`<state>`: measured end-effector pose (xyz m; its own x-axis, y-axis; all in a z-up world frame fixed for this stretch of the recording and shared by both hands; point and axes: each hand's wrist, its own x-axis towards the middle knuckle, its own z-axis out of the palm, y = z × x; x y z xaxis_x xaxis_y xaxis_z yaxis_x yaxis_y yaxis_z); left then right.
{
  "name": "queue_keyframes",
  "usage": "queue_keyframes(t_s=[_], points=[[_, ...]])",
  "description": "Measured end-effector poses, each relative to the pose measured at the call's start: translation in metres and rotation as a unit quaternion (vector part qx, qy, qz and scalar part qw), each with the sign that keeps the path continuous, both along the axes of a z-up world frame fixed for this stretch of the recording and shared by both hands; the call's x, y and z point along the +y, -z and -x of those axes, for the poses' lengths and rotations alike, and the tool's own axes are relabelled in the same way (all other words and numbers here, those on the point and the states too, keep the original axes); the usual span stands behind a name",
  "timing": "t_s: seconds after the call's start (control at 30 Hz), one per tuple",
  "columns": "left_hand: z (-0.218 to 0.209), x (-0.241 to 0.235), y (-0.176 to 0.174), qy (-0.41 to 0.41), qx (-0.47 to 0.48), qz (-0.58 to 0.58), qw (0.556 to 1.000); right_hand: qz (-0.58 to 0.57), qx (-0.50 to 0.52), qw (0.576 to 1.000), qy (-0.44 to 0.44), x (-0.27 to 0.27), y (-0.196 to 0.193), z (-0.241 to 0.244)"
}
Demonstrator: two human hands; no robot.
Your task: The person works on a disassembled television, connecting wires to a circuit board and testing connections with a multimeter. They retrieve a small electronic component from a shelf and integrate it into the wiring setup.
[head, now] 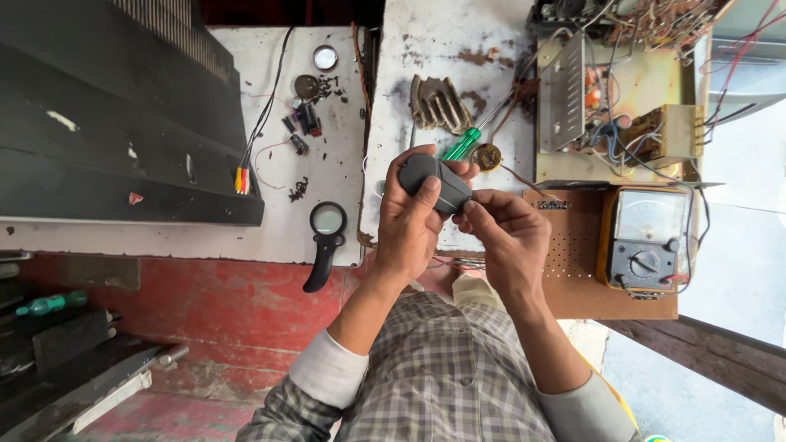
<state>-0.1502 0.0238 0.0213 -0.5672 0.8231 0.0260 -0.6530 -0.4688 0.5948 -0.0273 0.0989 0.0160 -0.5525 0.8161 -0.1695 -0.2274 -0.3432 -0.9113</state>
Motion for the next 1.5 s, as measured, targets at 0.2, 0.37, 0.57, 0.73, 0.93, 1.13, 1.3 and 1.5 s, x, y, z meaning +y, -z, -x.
queue_keyframes(t_s=[0.2, 0.37, 0.57, 0.73, 0.93, 1.13, 1.3, 1.5], points=[[-0.015, 0.007, 0.003, -0.071, 0.185, 0.052, 0.979, 0.073, 0.042, 0.996, 0.014, 0.004, 0.033, 0.0], [-0.02, 0.013, 0.008, -0.081, 0.271, 0.072, 0.956, 0.089, 0.062, 0.994, 0.021, 0.008, 0.052, -0.002], [-0.021, 0.02, 0.011, -0.087, 0.297, 0.087, 0.947, 0.175, 0.072, 0.982, 0.019, 0.011, 0.048, 0.001], [-0.02, 0.026, 0.015, -0.07, 0.298, 0.084, 0.948, 0.157, 0.044, 0.986, 0.029, 0.018, 0.047, 0.002], [-0.025, 0.028, 0.011, -0.089, 0.366, 0.122, 0.918, 0.16, 0.061, 0.984, 0.054, 0.022, 0.063, 0.006], [-0.022, 0.037, 0.0, -0.112, 0.395, 0.109, 0.905, 0.147, 0.127, 0.98, 0.045, 0.027, 0.053, 0.009], [-0.019, 0.041, 0.006, -0.116, 0.313, 0.097, 0.938, 0.004, 0.046, 0.998, 0.04, 0.024, 0.041, 0.006], [-0.016, 0.046, -0.009, -0.085, 0.135, 0.091, 0.983, -0.162, -0.08, 0.983, 0.025, 0.02, 0.013, -0.005]])
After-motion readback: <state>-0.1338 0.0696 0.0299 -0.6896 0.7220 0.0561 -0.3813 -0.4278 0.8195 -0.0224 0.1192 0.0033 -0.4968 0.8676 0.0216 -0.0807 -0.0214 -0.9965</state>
